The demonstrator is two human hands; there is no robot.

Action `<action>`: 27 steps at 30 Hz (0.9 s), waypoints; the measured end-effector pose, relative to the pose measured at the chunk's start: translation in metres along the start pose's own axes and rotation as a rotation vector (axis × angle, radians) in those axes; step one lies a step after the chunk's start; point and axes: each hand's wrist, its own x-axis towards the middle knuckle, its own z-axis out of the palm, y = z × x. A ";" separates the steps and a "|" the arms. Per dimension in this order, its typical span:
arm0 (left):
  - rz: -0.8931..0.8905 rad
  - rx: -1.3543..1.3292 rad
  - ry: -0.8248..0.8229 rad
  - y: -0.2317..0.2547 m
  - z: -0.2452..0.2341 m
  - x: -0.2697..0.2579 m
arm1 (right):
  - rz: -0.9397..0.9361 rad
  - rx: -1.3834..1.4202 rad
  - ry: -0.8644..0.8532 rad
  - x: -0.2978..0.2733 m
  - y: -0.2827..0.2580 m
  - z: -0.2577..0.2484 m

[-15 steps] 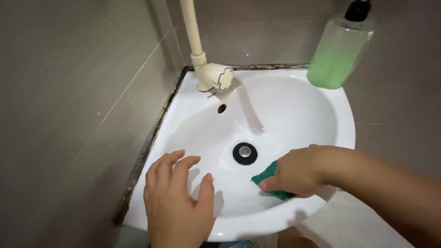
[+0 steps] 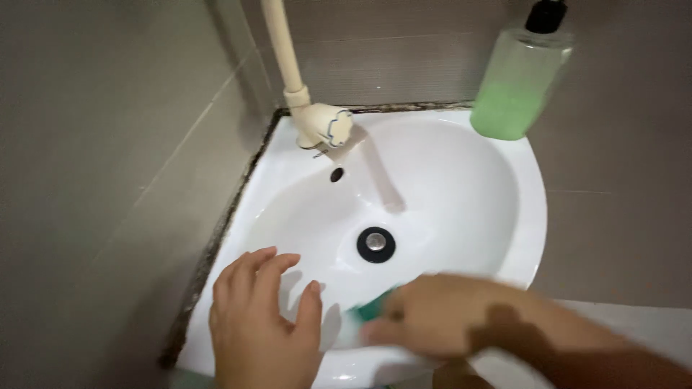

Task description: Scrubbing the inside and edges of a bathroom sink with a sponge.

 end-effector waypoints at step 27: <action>-0.055 -0.125 -1.065 -0.041 0.031 0.007 | -0.515 0.576 0.128 -0.001 0.000 0.025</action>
